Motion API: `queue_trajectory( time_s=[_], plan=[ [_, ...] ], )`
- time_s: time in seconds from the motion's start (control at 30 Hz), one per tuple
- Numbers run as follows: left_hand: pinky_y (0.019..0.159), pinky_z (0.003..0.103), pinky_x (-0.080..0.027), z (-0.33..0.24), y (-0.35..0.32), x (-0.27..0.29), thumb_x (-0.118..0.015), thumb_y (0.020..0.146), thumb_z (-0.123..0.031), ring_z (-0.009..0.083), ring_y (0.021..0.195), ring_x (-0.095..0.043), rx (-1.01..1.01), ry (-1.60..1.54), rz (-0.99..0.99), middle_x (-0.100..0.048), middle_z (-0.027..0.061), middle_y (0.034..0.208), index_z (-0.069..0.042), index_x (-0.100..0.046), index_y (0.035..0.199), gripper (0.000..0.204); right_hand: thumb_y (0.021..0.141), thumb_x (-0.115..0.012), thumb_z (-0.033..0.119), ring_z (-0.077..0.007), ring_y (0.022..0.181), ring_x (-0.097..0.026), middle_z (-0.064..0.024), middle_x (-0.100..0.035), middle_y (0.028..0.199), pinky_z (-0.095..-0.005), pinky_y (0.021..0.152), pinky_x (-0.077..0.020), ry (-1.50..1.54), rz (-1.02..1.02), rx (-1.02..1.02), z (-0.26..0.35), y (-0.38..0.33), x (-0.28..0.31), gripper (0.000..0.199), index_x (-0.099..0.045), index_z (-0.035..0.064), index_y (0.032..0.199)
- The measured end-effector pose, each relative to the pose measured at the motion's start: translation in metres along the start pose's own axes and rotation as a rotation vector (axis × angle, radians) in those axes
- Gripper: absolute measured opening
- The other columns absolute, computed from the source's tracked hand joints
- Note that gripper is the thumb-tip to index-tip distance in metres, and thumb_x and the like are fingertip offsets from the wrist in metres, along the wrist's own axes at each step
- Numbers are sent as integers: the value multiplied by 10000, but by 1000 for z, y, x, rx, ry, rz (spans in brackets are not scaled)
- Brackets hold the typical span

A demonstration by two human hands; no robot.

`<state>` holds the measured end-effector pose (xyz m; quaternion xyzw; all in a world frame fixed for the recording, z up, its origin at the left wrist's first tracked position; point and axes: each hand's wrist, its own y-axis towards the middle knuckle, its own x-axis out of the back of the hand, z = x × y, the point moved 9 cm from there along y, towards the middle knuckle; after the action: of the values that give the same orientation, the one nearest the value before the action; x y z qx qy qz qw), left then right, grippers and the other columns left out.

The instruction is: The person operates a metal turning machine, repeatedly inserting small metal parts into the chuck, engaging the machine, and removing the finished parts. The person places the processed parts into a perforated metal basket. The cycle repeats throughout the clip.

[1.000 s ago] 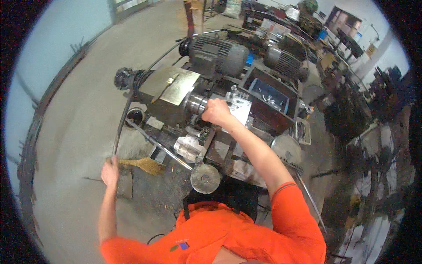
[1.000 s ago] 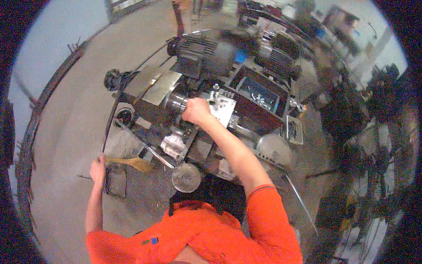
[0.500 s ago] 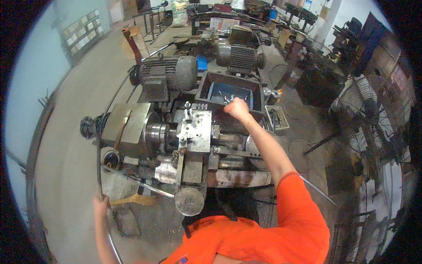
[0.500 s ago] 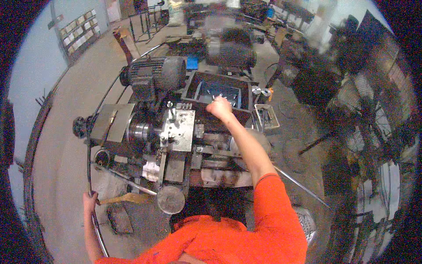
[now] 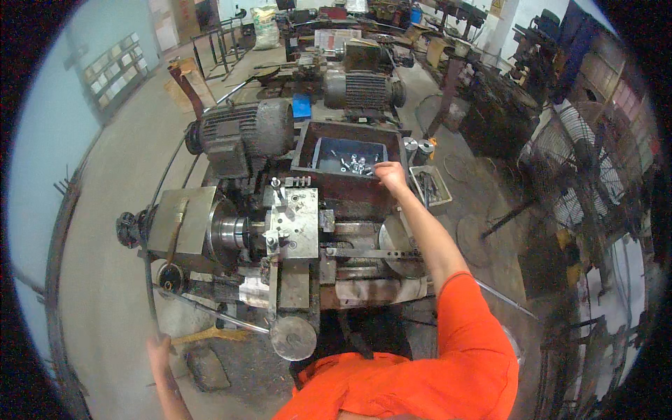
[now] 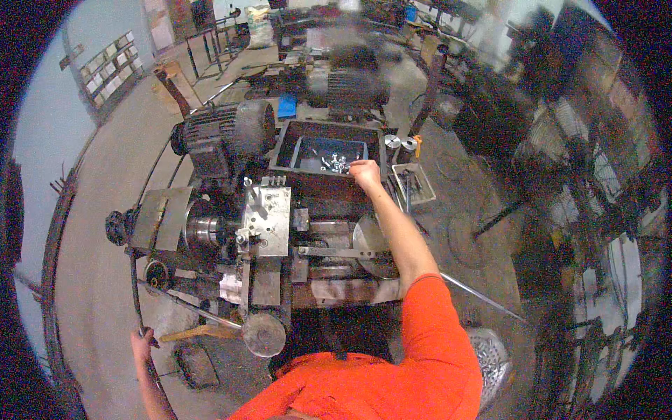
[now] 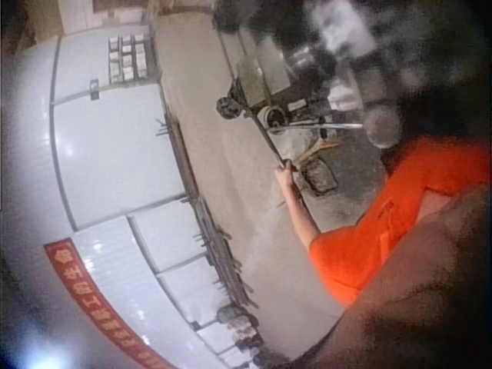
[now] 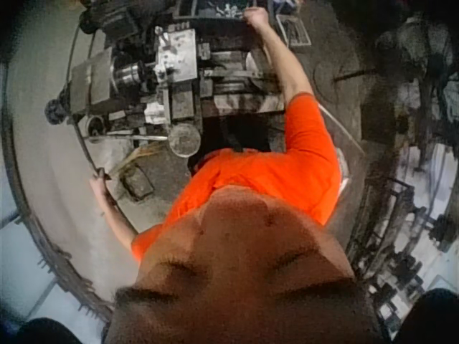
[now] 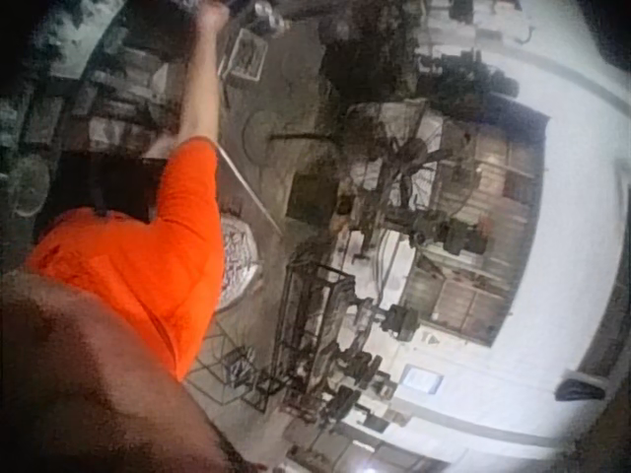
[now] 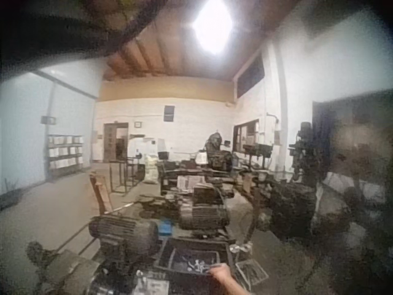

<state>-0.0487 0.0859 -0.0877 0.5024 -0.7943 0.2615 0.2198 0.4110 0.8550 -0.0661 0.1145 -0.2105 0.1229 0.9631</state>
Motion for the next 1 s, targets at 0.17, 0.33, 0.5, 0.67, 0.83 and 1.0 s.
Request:
queue_trajectory(
  time_s=[0.17, 0.33, 0.5, 0.67, 0.83, 1.0],
  plan=[
    [601, 309, -459, -20, -14, -7, -642, 745, -161, 192, 665, -557, 58, -89, 62, -585, 110, 812, 30, -542, 1004, 337, 682, -580, 45, -146, 821, -607, -70, -657, 928, -267, 602, -498, 191, 41, 154, 23, -68, 58, 209, -682, -4, 857],
    [537, 304, -446, -3, 13, -9, -658, 772, -195, 161, 551, -529, -41, -27, -5, -563, 76, 655, 53, -536, 1016, 369, 628, -558, 56, -212, 984, -593, -159, -651, 985, -291, 783, -476, -6, 8, 227, 34, -183, 175, 247, -675, -42, 823],
    [415, 339, -449, 6, 38, -11, -660, 810, -176, 143, 406, -466, -118, -254, 101, -484, 56, 519, 8, -496, 777, 248, 625, -495, 17, -156, 740, -593, -145, -659, 873, -268, 654, -476, 104, -241, -400, -48, -336, 285, 235, -655, -68, 775],
    [422, 332, -435, 41, 45, -9, -670, 806, -203, 132, 392, -432, 16, -275, 139, -463, 38, 490, 11, -529, 778, 259, 665, -536, 47, -136, 590, -552, -139, -661, 822, -285, 564, -456, -403, -263, -350, -97, -453, 335, 153, -644, -37, 735],
    [444, 327, -432, 34, 77, 8, -673, 801, -267, 131, 419, -430, -30, -135, 154, -477, 36, 512, 34, -564, 838, 322, 673, -572, 170, -282, 803, -626, -184, -643, 906, -364, 712, -508, -839, 9, -634, -142, -522, 314, 225, -654, 24, 823],
    [446, 302, -426, 34, 52, -2, -664, 797, -216, 143, 456, -469, 19, -170, 131, -501, 57, 550, 65, -530, 971, 357, 654, -587, 272, -322, 933, -613, -186, -639, 958, -369, 838, -483, -982, 79, -916, -180, -541, 300, 380, -646, 43, 952]
  ],
)
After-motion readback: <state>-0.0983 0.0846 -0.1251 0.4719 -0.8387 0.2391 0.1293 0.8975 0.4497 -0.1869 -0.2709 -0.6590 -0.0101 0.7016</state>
